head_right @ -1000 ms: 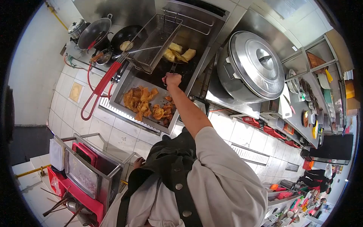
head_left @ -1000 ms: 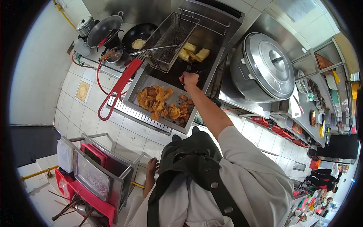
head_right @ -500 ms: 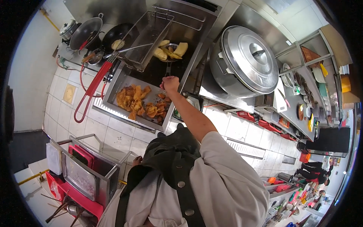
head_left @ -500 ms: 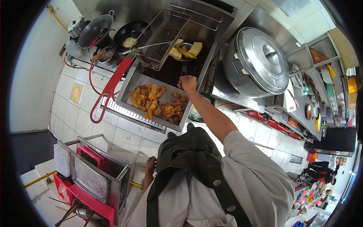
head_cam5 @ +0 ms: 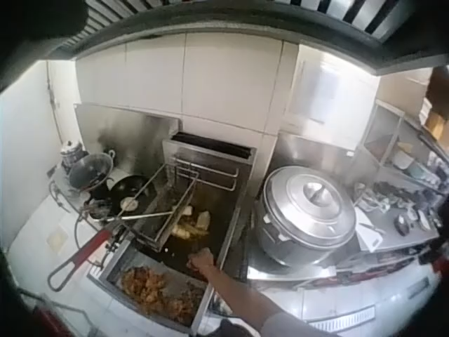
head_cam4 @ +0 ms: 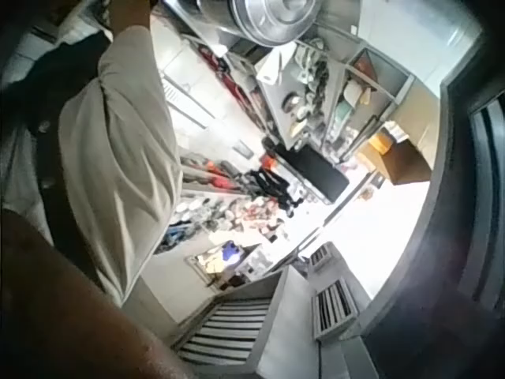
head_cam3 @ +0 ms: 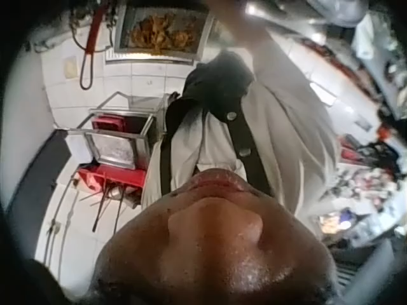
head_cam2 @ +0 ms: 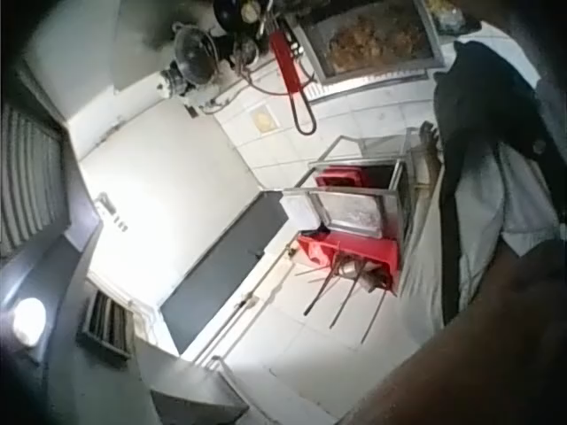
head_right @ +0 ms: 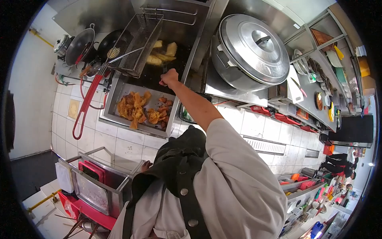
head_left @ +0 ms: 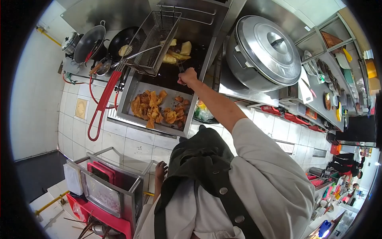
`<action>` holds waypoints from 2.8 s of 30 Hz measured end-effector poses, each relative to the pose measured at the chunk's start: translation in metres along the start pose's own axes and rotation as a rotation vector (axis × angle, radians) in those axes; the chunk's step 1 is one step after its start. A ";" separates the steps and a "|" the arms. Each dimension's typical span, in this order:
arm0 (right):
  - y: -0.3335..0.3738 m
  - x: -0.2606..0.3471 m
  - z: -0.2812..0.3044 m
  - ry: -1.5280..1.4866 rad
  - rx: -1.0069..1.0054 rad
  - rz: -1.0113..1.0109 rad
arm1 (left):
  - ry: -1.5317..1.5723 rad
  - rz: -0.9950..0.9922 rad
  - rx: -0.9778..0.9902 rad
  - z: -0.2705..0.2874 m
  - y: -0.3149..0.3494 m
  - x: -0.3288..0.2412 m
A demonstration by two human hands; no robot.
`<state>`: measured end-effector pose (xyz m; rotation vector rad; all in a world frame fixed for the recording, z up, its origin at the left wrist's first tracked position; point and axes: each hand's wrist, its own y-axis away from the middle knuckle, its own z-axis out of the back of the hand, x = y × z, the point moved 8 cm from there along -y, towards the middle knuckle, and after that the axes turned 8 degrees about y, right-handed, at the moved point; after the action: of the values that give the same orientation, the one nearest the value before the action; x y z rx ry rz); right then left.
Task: Assembling a meal box with rice, fried tofu, and vegetable garnish.
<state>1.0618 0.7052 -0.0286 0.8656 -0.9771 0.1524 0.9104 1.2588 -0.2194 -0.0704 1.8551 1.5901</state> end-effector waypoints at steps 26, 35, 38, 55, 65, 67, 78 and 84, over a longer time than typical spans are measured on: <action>0.021 -0.014 0.007 -0.200 0.178 0.225 | 0.167 0.062 -0.023 -0.031 0.009 0.015; 0.056 -0.041 0.013 -0.062 0.256 0.160 | 0.114 0.094 -0.048 -0.043 0.002 -0.001; 0.063 -0.045 0.018 -0.059 0.272 0.136 | 0.116 0.085 -0.060 -0.047 0.004 -0.002; 0.032 0.006 0.042 0.655 0.531 0.434 | 0.201 0.134 -0.124 -0.041 0.008 0.063; 0.042 -0.018 0.015 0.288 0.566 0.239 | 0.316 0.039 -0.126 -0.067 0.011 0.064; 0.045 -0.020 0.017 0.284 0.571 0.238 | 0.292 0.032 -0.140 -0.071 0.011 0.065; 0.066 -0.028 0.053 0.203 0.590 0.231 | 0.257 0.047 -0.154 -0.081 0.017 0.057; 0.087 -0.035 0.089 0.256 0.602 0.276 | 0.233 0.027 -0.112 -0.093 0.025 0.057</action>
<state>0.9410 0.7091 0.0179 1.2174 -0.8109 0.8058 0.8131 1.2038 -0.2259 -0.2933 1.9457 1.7662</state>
